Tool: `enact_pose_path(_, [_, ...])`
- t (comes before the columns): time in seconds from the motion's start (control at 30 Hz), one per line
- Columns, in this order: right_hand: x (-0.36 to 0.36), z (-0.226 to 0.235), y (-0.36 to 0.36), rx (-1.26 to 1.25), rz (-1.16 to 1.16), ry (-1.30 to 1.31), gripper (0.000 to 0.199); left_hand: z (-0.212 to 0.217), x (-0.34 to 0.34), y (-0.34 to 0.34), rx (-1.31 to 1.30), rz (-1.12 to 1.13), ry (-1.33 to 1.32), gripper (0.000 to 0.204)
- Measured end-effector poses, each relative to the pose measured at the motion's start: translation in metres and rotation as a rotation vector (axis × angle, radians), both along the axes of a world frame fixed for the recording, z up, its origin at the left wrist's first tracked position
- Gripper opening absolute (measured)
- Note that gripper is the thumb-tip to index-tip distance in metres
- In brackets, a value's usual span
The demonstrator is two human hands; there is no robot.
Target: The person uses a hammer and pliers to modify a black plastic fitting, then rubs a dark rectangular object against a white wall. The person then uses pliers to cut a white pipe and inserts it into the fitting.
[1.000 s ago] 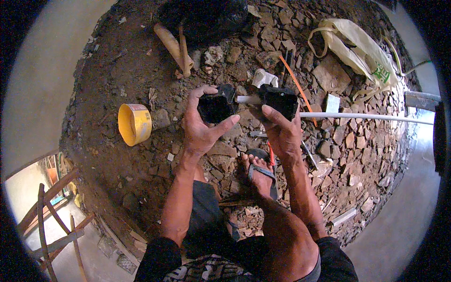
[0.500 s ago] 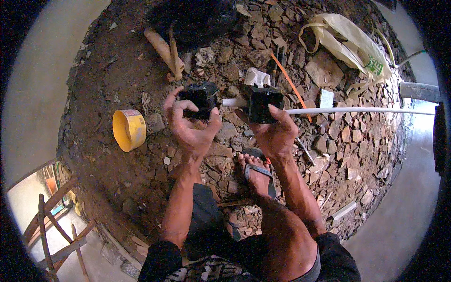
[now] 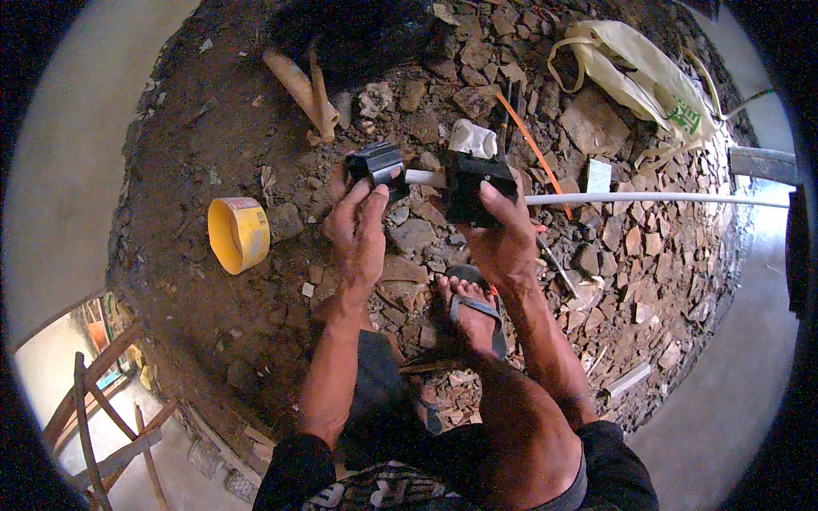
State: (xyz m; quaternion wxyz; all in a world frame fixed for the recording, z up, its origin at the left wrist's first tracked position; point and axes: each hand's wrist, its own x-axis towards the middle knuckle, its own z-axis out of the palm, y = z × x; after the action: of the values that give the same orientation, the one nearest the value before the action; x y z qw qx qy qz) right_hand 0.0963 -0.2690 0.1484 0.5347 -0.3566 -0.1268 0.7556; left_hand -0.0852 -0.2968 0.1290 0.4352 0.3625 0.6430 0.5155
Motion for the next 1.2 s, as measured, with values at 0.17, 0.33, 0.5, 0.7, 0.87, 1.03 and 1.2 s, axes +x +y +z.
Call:
enact_pose_path(0.17, [-0.008,0.006,-0.004,0.075,0.043,-0.241,0.05,-0.017,-0.008,-0.009,0.141,0.015,0.288,0.03])
enact_pose_path(0.33, [-0.001,-0.016,-0.012,0.247,0.056,-0.69,0.037,0.008,0.008,0.003,0.068,0.056,-0.051,0.029])
enact_pose_path(0.5, [-0.003,-0.008,-0.015,0.393,0.016,-0.919,0.036,0.016,0.007,0.005,0.175,0.0,0.269,0.033])
enact_pose_path(0.7, [0.0,-0.024,-0.021,0.504,-0.136,-0.971,0.04,0.021,0.011,0.007,0.331,-0.034,0.357,0.032])
enact_pose_path(0.87, [0.003,-0.017,-0.02,0.594,-0.005,-0.969,0.051,0.021,0.006,0.004,0.328,-0.05,0.43,0.029])
enact_pose_path(1.03, [0.014,-0.007,-0.014,0.405,0.264,-0.312,0.083,0.016,0.004,0.004,0.332,0.01,0.419,0.026])
enact_pose_path(1.2, [0.022,-0.003,-0.016,0.047,0.338,0.023,0.083,0.028,0.001,0.001,0.31,-0.057,0.474,0.023])
